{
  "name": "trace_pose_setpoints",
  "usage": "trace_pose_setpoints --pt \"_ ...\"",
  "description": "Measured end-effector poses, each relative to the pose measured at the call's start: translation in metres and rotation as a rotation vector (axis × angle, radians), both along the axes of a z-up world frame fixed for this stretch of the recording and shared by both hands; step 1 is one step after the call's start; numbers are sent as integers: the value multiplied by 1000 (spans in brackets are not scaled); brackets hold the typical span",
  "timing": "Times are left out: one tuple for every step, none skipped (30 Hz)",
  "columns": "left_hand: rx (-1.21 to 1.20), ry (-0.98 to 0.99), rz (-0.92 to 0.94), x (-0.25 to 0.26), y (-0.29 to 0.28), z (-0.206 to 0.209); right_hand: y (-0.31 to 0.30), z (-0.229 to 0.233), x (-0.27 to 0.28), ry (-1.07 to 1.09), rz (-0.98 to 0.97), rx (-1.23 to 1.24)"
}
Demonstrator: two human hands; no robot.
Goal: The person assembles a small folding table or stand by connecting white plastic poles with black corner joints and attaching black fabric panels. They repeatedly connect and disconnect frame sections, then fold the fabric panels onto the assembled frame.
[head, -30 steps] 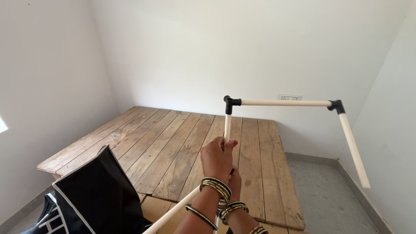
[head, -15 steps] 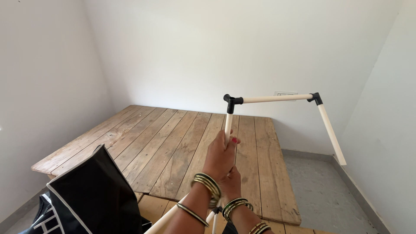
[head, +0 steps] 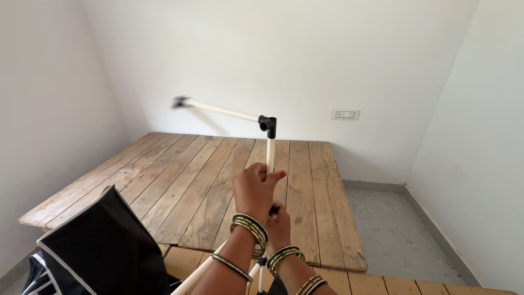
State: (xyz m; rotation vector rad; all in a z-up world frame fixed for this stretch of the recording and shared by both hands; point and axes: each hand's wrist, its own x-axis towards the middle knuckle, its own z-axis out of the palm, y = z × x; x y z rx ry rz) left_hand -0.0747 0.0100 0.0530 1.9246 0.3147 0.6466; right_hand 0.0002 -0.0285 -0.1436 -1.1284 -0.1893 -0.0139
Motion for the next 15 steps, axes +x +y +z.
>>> trace_pose_setpoints --pt "-4 1 17 0 0 0 0 0 1 17 6 -6" --pt "-6 2 34 1 0 -2 1 0 0 34 12 -11" --pt "-9 3 52 3 0 -4 2 1 0 14 7 -24" --pt "24 62 43 6 2 -6 2 3 0 -7 2 -38" --pt "58 122 34 11 4 -8 2 5 -1 -28 -2 -52" --pt "90 181 24 15 5 -12 1 6 -2 -1 0 -51" --pt "28 82 -97 19 7 -17 0 7 -5 27 3 -50" --pt "-34 -16 -217 23 10 -23 -1 8 -8 55 6 -49" --pt "-97 -115 -337 26 13 -28 -2 10 -8 24 -8 -81" --pt "-96 -102 -395 29 18 -32 -3 11 -10 -4 -20 -112" --pt "-94 -88 -454 31 23 -35 -4 12 -12 -32 -32 -144" --pt "-92 -76 -513 33 27 -36 -4 14 -13 -9 -38 -150" --pt "-82 -53 -493 33 29 -37 -3 15 -14 14 -45 -155" --pt "-71 -33 -472 32 31 -37 -2 17 -15 35 -51 -159" --pt "-59 -13 -452 31 32 -35 -2 19 -15 35 -56 -162"
